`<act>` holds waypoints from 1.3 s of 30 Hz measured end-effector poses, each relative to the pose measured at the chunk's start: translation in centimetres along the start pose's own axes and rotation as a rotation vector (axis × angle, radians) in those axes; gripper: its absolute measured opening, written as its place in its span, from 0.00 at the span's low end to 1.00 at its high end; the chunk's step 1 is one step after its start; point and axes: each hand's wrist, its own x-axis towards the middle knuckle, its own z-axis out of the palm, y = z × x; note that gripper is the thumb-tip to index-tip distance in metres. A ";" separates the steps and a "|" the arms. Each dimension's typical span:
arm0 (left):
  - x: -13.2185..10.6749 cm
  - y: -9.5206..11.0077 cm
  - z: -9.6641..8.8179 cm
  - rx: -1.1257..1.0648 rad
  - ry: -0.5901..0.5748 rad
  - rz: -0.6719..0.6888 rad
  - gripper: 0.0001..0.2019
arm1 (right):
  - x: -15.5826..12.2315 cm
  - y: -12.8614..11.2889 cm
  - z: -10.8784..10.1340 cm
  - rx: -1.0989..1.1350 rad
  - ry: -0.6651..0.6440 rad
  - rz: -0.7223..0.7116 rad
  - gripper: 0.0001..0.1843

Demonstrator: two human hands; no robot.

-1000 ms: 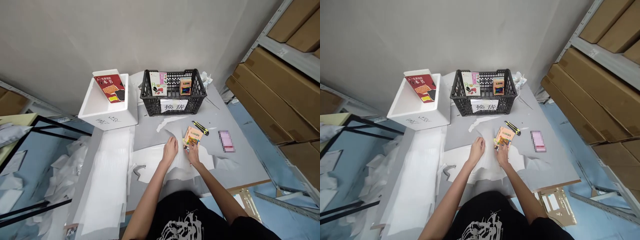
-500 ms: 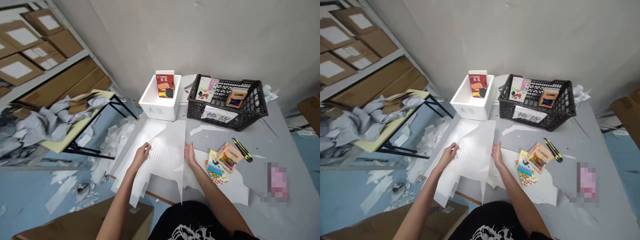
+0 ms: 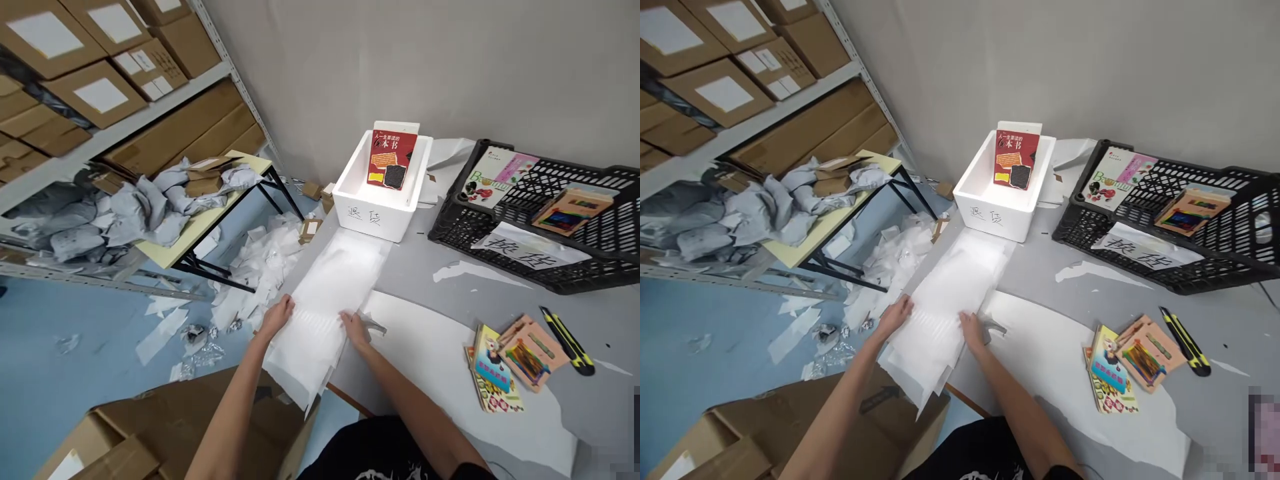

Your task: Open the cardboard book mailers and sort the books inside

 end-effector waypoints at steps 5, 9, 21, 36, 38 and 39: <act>2.0 -0.9 3.2 0.013 -0.058 -0.062 0.10 | 1.5 1.0 1.2 -0.098 0.008 0.131 0.11; 2.7 -0.6 3.9 0.043 -0.061 -0.086 0.14 | 2.9 0.0 1.0 -0.147 0.034 0.156 0.10; 0.8 7.1 11.3 0.005 0.246 0.439 0.30 | -1.4 1.0 -13.3 -0.140 0.446 -0.094 0.08; -5.3 35.1 9.4 -0.137 -0.010 0.756 0.15 | -7.5 11.9 -39.2 -0.178 1.034 0.524 0.36; -7.4 40.8 10.6 -0.149 -0.115 0.797 0.13 | -7.9 12.0 -39.8 -0.126 1.008 0.517 0.27; -8.3 43.1 11.2 -0.147 -0.187 0.806 0.13 | -8.3 12.0 -40.1 -0.102 1.001 0.497 0.22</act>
